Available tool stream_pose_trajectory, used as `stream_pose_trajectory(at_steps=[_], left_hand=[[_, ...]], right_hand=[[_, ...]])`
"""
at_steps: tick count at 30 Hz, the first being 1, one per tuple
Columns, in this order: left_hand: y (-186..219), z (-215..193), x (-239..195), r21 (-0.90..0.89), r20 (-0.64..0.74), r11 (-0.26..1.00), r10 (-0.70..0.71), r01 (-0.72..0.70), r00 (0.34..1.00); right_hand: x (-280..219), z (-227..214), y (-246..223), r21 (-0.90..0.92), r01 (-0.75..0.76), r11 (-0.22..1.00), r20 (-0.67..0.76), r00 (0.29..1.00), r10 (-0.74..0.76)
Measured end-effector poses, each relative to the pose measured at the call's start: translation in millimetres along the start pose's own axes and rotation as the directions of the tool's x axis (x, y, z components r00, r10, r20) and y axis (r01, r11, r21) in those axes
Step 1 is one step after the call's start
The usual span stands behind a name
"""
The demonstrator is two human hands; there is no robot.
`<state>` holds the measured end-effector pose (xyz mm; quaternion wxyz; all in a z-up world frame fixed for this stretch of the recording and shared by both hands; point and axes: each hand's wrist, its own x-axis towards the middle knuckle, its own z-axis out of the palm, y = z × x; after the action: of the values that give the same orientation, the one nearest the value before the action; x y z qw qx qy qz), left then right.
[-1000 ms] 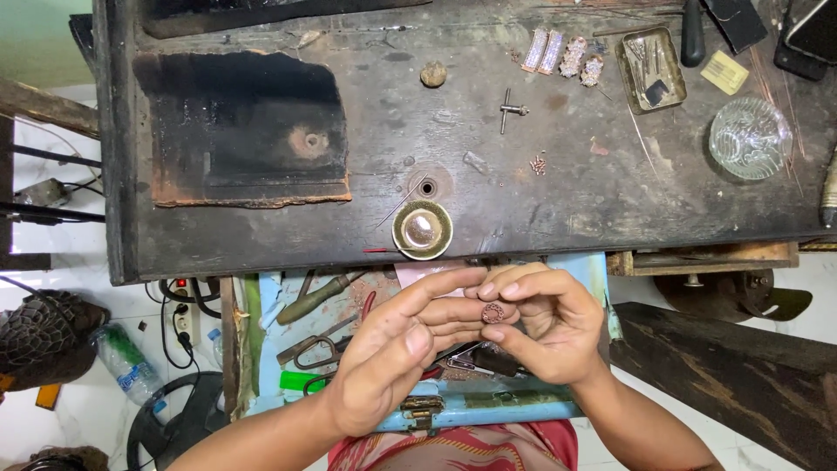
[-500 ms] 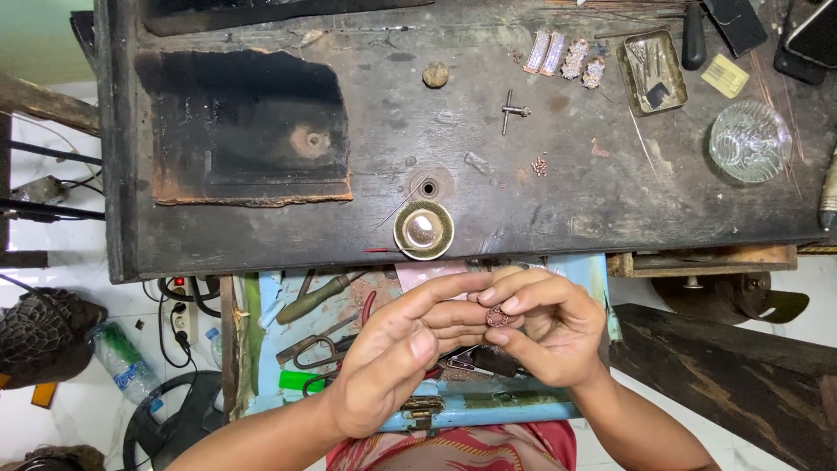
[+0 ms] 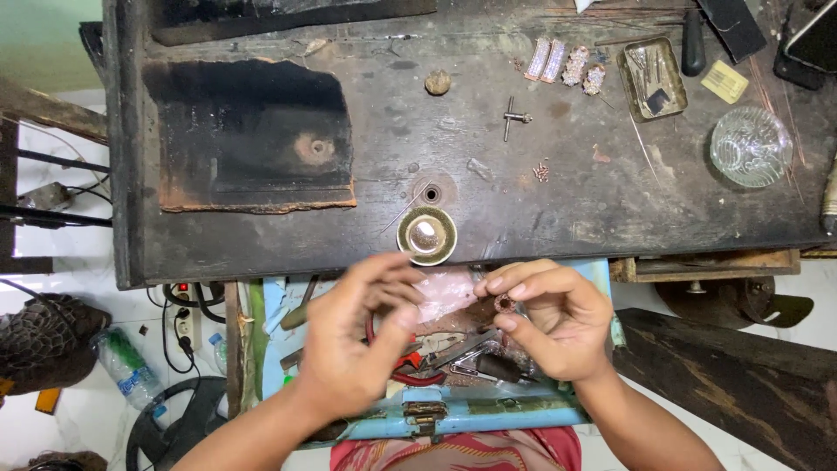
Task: The person applies flux to a small metal ring using a brush, then uses a blowtorch to heat the ring. The ring is held with tweezers and heated until it glows, then the torch is set aside.
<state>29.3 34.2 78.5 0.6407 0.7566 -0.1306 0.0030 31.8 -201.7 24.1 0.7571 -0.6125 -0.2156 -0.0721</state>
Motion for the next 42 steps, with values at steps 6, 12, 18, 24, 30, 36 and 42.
stream_pose_trajectory(at_steps=[6,12,18,24,30,36,42], left_hand=[[-53,-30,24,0.315,-0.236,0.948,0.120,-0.041,0.964],[-80,-20,22,0.387,-0.191,0.920,0.152,-0.068,0.970],[-70,-30,23,0.393,-0.060,0.915,0.126,-0.093,0.990],[-65,-36,27,0.416,0.022,0.905,0.090,-0.091,0.996],[-65,-33,24,0.366,0.021,0.923,0.118,-0.118,0.993],[-64,-24,43,0.356,-0.043,0.916,0.212,-0.184,0.976],[-73,-18,46,0.336,-0.150,0.926,0.231,-0.170,0.961]], right_hand=[[25,-1,5,-0.011,0.035,0.999,-0.098,0.995,-0.036],[56,-6,21,-0.053,0.050,0.997,-0.081,0.995,-0.054],[44,-10,48,-0.022,-0.026,0.999,-0.076,0.997,0.024],[39,-7,57,-0.015,-0.067,0.998,-0.055,0.996,0.066],[42,-12,58,-0.020,-0.094,0.995,-0.063,0.994,0.093],[44,-10,61,-0.036,-0.069,0.997,-0.054,0.996,0.067],[45,-10,60,-0.039,-0.060,0.997,-0.072,0.996,0.057]])
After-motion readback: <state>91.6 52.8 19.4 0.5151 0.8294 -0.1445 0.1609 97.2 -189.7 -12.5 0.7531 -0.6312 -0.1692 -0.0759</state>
